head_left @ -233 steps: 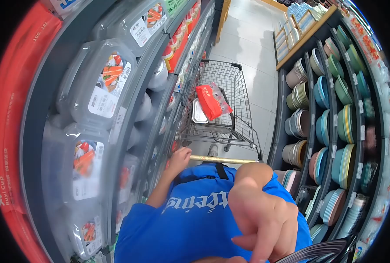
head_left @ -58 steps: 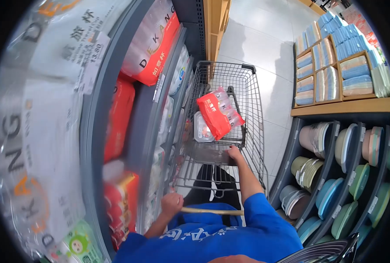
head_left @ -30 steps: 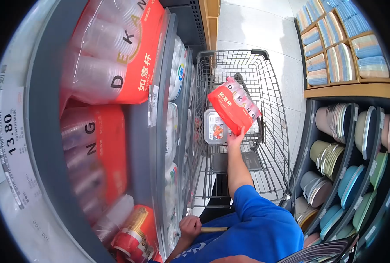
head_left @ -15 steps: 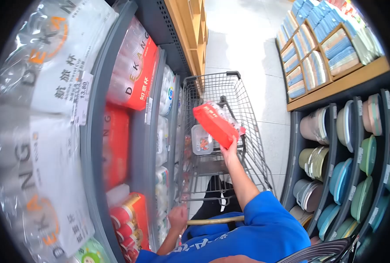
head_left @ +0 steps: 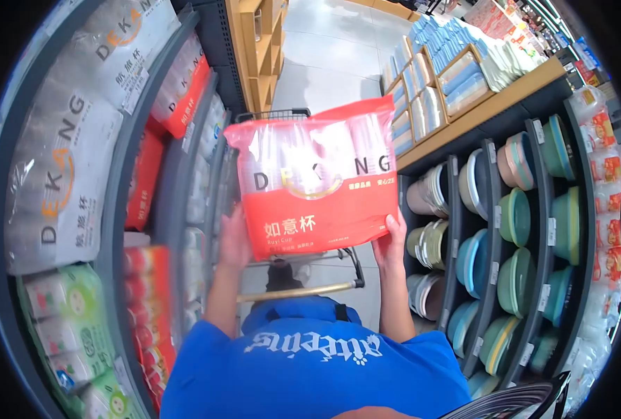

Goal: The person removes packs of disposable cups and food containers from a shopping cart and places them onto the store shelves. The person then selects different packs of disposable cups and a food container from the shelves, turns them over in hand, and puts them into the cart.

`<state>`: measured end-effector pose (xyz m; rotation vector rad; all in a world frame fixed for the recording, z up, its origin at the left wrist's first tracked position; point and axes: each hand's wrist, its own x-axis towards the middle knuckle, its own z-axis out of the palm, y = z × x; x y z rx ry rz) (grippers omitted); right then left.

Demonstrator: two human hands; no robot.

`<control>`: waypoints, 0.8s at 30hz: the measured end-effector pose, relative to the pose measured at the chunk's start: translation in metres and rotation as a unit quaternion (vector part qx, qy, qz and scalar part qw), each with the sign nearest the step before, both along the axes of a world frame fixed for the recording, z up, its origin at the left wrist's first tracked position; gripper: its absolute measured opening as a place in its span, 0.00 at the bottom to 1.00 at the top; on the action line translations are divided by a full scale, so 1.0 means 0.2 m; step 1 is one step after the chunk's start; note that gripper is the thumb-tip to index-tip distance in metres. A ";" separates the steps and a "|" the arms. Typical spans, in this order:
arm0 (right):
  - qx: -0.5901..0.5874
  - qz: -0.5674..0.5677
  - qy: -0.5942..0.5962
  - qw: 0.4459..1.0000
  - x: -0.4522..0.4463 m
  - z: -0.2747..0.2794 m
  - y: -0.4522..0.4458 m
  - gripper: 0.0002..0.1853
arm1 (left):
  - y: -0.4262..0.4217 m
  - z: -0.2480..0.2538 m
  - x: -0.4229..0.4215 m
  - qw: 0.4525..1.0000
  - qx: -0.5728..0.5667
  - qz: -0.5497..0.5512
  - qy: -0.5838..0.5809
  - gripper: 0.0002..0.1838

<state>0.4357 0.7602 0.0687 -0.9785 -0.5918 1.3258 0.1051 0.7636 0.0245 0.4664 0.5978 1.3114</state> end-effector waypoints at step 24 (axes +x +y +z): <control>0.100 -0.032 0.073 0.992 -0.02 0.20 -0.16 0.27 | -0.34 0.47 0.18 0.922 0.057 0.121 0.363 0.18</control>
